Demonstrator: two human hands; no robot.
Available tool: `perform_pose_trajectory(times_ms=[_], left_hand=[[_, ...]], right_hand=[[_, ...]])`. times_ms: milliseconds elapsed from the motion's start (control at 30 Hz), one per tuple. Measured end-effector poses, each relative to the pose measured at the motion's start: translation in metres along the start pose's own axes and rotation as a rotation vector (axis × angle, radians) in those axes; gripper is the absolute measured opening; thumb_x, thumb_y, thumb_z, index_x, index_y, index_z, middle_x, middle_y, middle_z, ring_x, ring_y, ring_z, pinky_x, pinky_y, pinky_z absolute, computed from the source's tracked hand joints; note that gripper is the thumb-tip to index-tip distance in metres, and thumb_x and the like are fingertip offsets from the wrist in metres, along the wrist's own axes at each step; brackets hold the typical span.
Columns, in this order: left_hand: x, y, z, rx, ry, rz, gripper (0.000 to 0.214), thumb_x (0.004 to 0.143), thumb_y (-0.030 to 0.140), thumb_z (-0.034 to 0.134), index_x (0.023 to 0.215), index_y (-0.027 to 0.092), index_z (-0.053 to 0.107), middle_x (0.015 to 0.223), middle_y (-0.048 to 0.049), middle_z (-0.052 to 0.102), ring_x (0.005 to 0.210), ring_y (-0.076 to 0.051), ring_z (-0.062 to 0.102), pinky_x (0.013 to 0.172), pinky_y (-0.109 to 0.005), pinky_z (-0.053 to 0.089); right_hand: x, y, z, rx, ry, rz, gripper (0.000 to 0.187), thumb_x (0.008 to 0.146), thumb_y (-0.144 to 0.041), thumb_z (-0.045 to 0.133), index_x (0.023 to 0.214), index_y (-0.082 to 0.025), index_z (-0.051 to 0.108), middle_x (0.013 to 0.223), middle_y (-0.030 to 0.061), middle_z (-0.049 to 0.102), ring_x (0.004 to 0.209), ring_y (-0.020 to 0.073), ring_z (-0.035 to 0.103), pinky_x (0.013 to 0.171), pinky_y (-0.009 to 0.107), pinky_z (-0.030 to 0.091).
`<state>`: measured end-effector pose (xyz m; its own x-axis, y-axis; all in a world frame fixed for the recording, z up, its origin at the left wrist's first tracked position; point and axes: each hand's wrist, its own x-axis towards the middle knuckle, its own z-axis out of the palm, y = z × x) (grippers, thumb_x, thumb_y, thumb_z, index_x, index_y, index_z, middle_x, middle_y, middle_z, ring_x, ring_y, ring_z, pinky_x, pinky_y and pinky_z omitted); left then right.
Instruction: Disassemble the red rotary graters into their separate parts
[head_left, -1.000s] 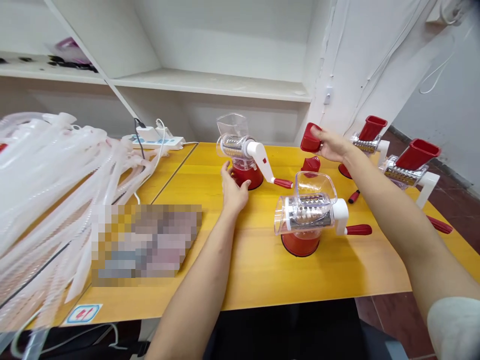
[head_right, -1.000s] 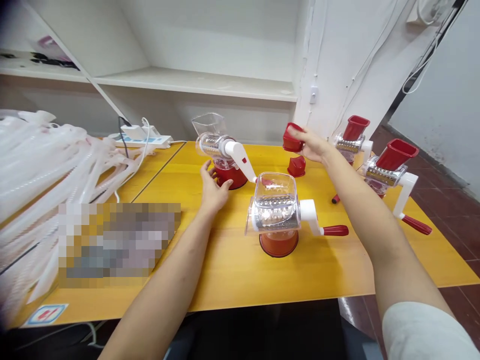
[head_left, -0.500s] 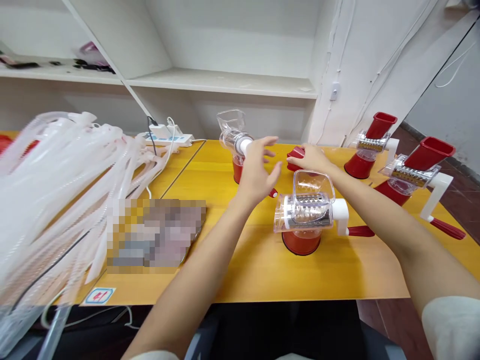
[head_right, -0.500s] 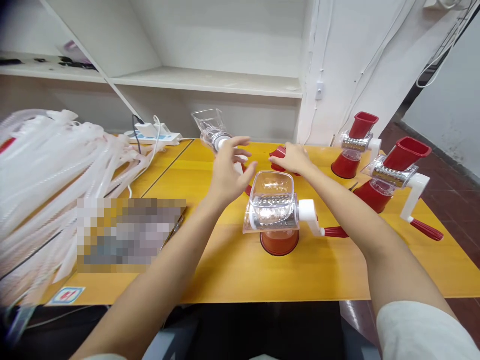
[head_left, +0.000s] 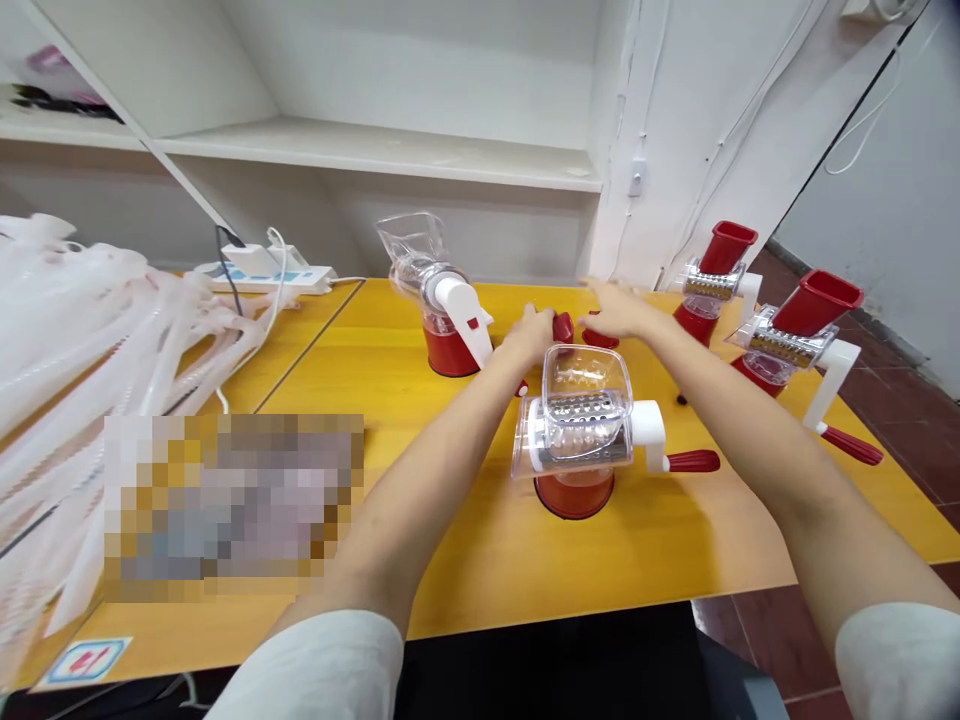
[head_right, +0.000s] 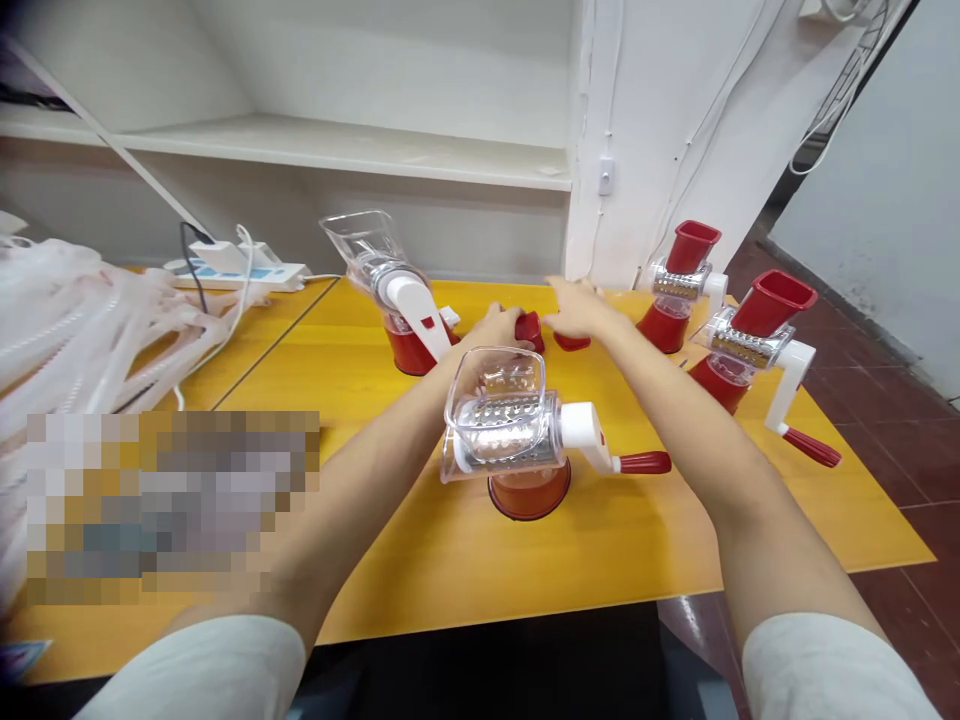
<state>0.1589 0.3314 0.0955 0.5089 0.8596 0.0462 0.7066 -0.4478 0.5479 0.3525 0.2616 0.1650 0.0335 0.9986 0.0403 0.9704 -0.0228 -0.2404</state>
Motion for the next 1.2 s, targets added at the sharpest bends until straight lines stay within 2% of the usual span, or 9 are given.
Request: perform_pose_trajectory(times_ms=[67,200,400,600,767,867,933,1100,1200], left_hand=[[0.005,0.000,-0.007,0.032,-0.009,-0.035,0.053,0.083,0.022,0.093,0.133,0.019,0.073,0.153,-0.0239,0.060,0.119,-0.043,0.081,0.112,-0.058,0.063],[0.008,0.003,-0.023,0.123,-0.054,-0.076,0.060,0.089,0.012,0.086,0.145,0.019,0.067,0.154,-0.0246,0.064,0.133,-0.044,0.078,0.119,-0.057,0.061],[0.003,0.012,-0.033,0.259,-0.065,-0.100,0.060,0.102,0.011,0.066,0.161,0.021,0.057,0.167,-0.0272,0.053,0.140,-0.046,0.075,0.118,-0.058,0.059],[0.004,0.018,-0.035,0.300,-0.060,-0.107,0.060,0.107,0.006,0.050,0.166,0.016,0.056,0.168,-0.0303,0.053,0.146,-0.048,0.073,0.121,-0.060,0.058],[0.007,0.018,-0.027,0.302,-0.070,-0.148,0.087,0.101,0.006,0.063,0.183,0.014,0.036,0.194,-0.0382,0.011,0.170,-0.062,0.048,0.132,-0.074,0.049],[0.006,0.019,-0.024,0.205,-0.025,-0.116,0.109,0.098,0.011,0.075,0.190,0.015,0.018,0.197,-0.0352,-0.006,0.183,-0.063,0.014,0.142,-0.080,0.032],[0.001,0.020,-0.026,0.055,0.039,-0.042,0.114,0.096,0.017,0.081,0.191,0.018,0.018,0.198,-0.0314,-0.006,0.185,-0.058,0.008,0.147,-0.077,0.025],[-0.028,0.024,-0.056,-0.286,0.201,0.233,0.081,0.102,0.032,0.077,0.177,0.021,0.050,0.189,-0.0204,0.046,0.181,-0.039,0.040,0.150,-0.061,0.032],[-0.049,0.030,-0.082,-0.434,0.269,0.307,0.058,0.103,0.039,0.075,0.158,0.026,0.069,0.170,-0.0144,0.068,0.160,-0.037,0.065,0.138,-0.063,0.051]], right_hand=[[0.004,0.023,-0.010,0.016,-0.008,0.019,0.101,0.091,-0.021,0.086,0.182,-0.018,0.043,0.189,0.0219,0.045,0.175,0.0490,0.043,0.145,0.065,0.038],[0.005,0.049,0.002,0.076,-0.095,0.032,0.079,0.088,-0.012,0.090,0.163,-0.011,0.065,0.168,0.0214,0.069,0.152,0.0382,0.070,0.135,0.048,0.053],[0.021,0.026,0.044,0.151,0.015,0.056,0.063,0.099,-0.031,0.089,0.153,-0.010,0.065,0.159,0.0250,0.071,0.145,0.0373,0.073,0.128,0.051,0.057],[0.043,0.011,0.052,0.184,0.016,0.011,0.052,0.098,-0.024,0.088,0.145,-0.014,0.068,0.157,0.0223,0.071,0.145,0.0357,0.071,0.131,0.052,0.055],[0.041,0.009,0.053,0.233,0.013,0.000,0.080,0.094,-0.023,0.092,0.165,-0.013,0.057,0.173,0.0253,0.062,0.160,0.0384,0.064,0.141,0.055,0.048],[0.032,0.011,0.030,0.259,0.038,-0.032,0.094,0.095,-0.024,0.091,0.177,-0.012,0.046,0.186,0.0247,0.049,0.175,0.0385,0.049,0.149,0.054,0.037],[0.023,0.016,0.000,0.267,0.130,-0.053,0.092,0.101,-0.024,0.084,0.181,-0.013,0.040,0.190,0.0224,0.043,0.178,0.0360,0.044,0.151,0.055,0.035],[-0.001,0.058,-0.098,0.066,0.559,0.087,0.090,0.095,-0.020,0.088,0.175,-0.008,0.049,0.179,0.0255,0.051,0.170,0.0404,0.049,0.147,0.059,0.034],[-0.011,0.095,-0.131,-0.041,0.598,0.249,0.048,0.099,-0.022,0.084,0.144,-0.012,0.074,0.161,0.0250,0.065,0.158,0.0418,0.053,0.132,0.069,0.045]])
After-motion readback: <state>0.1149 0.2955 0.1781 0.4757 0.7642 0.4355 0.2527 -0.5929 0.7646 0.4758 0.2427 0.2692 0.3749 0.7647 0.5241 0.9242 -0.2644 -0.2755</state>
